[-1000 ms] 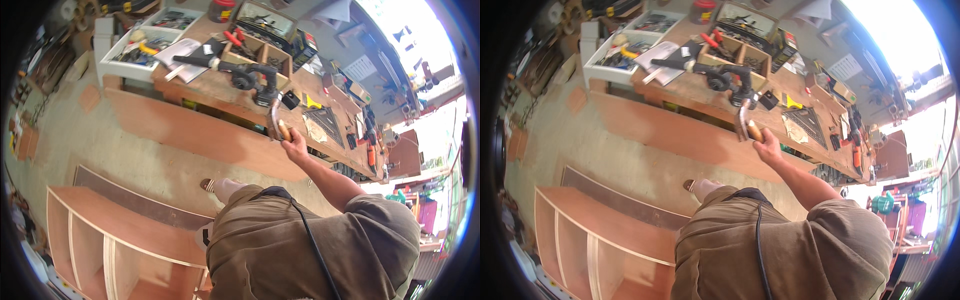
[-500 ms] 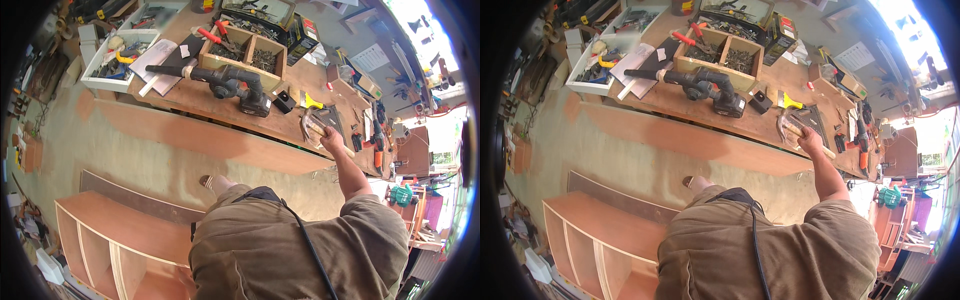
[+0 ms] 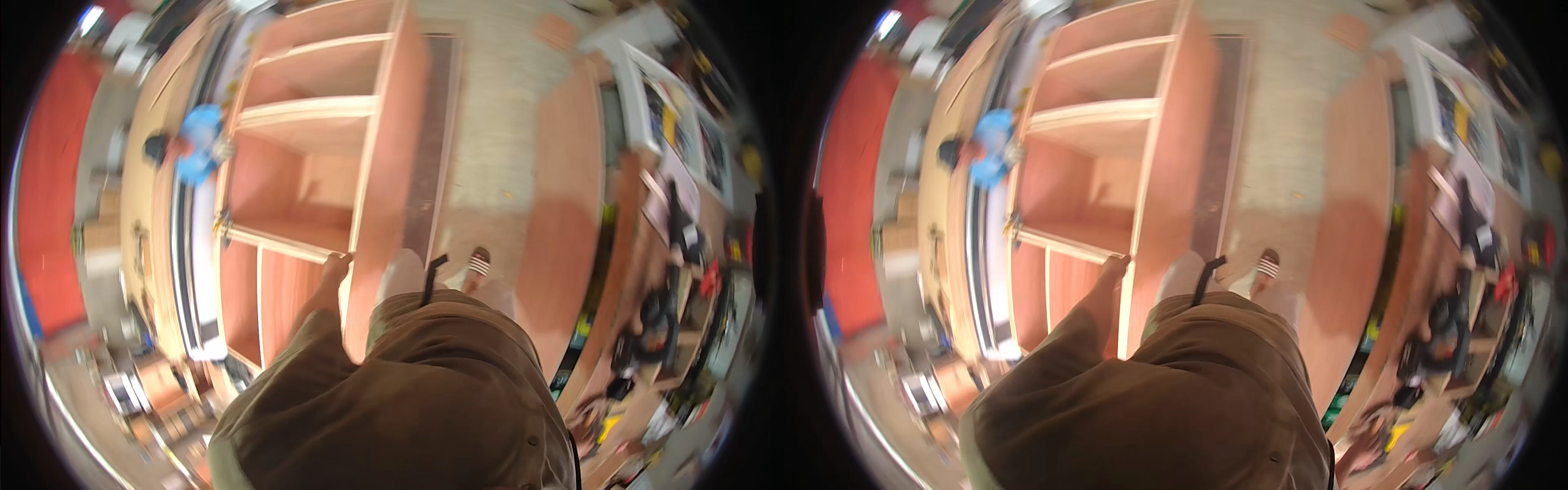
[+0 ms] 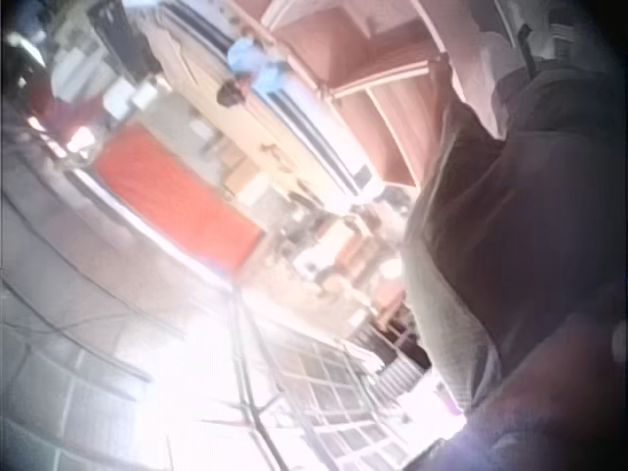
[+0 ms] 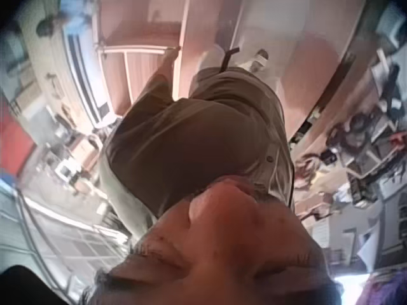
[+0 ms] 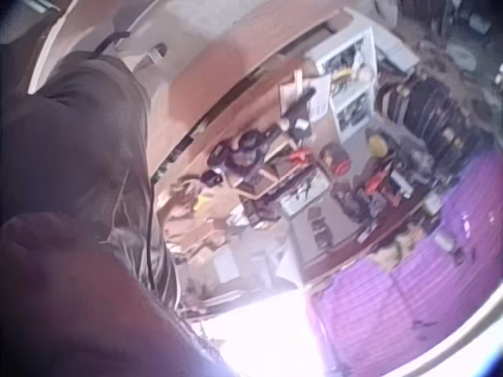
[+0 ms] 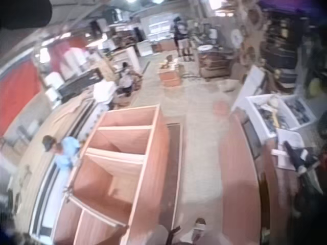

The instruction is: The person assembles a wooden cabinet by attaching trim pieces and securing them with a hammer and clamps. They then use a cordless drill to drive screws into the wooden panels to fasten the structure together.

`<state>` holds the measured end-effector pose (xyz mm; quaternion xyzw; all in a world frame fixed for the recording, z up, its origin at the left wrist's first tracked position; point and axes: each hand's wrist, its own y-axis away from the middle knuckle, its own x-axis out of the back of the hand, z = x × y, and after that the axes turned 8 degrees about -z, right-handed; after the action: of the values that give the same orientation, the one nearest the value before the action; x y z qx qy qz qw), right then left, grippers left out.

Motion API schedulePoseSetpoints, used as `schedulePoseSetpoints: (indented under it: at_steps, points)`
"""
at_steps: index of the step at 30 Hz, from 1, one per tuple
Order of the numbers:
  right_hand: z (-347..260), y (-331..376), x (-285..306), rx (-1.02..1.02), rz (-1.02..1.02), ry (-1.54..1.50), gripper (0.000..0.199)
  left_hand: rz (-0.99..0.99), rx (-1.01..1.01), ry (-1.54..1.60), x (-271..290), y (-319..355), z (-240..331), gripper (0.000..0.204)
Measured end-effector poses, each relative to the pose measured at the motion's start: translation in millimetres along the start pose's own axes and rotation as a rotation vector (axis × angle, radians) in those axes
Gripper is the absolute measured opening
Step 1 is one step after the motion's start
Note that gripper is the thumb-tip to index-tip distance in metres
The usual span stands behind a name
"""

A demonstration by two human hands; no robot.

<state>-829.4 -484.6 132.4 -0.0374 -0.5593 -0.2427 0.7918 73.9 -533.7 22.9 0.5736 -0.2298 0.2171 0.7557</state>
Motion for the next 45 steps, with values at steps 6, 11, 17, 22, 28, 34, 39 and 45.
schedulePoseSetpoints:
  at_steps: [6,11,17,22,28,34,39,45]
  points:
    - [-147.3,-19.7,104.9,0.371,0.019,-0.480,0.031,0.311,0.235,0.325,-17.7,52.7,-24.4,0.085]
    - [-357.4,-37.0,214.8,0.878,-0.241,-0.777,0.020,0.535,0.454,0.698,34.9,18.3,-62.8,0.092]
    - [-657.3,14.2,308.4,1.510,-0.509,-0.700,0.010,0.563,0.580,0.810,126.2,-60.5,-101.7,0.093]
    - [-912.4,170.5,318.9,2.062,-0.648,-0.631,0.023,0.433,0.581,1.002,170.3,-116.3,-126.9,0.092]
    - [-1139.8,374.0,229.6,2.185,-0.670,-0.743,0.084,0.519,0.573,1.025,168.1,-160.0,-132.3,0.067]
    - [-1218.0,564.2,157.8,2.108,-0.603,-0.896,0.104,0.509,0.731,0.960,177.3,-161.5,-120.6,0.050]
    - [-1263.1,618.7,122.7,1.901,-0.595,-1.172,0.099,0.350,0.797,0.937,185.8,-171.4,-120.5,0.048]
    - [-1255.6,621.2,128.2,1.894,-0.483,-1.035,0.097,0.379,0.824,0.935,179.4,-178.7,-121.3,0.054]
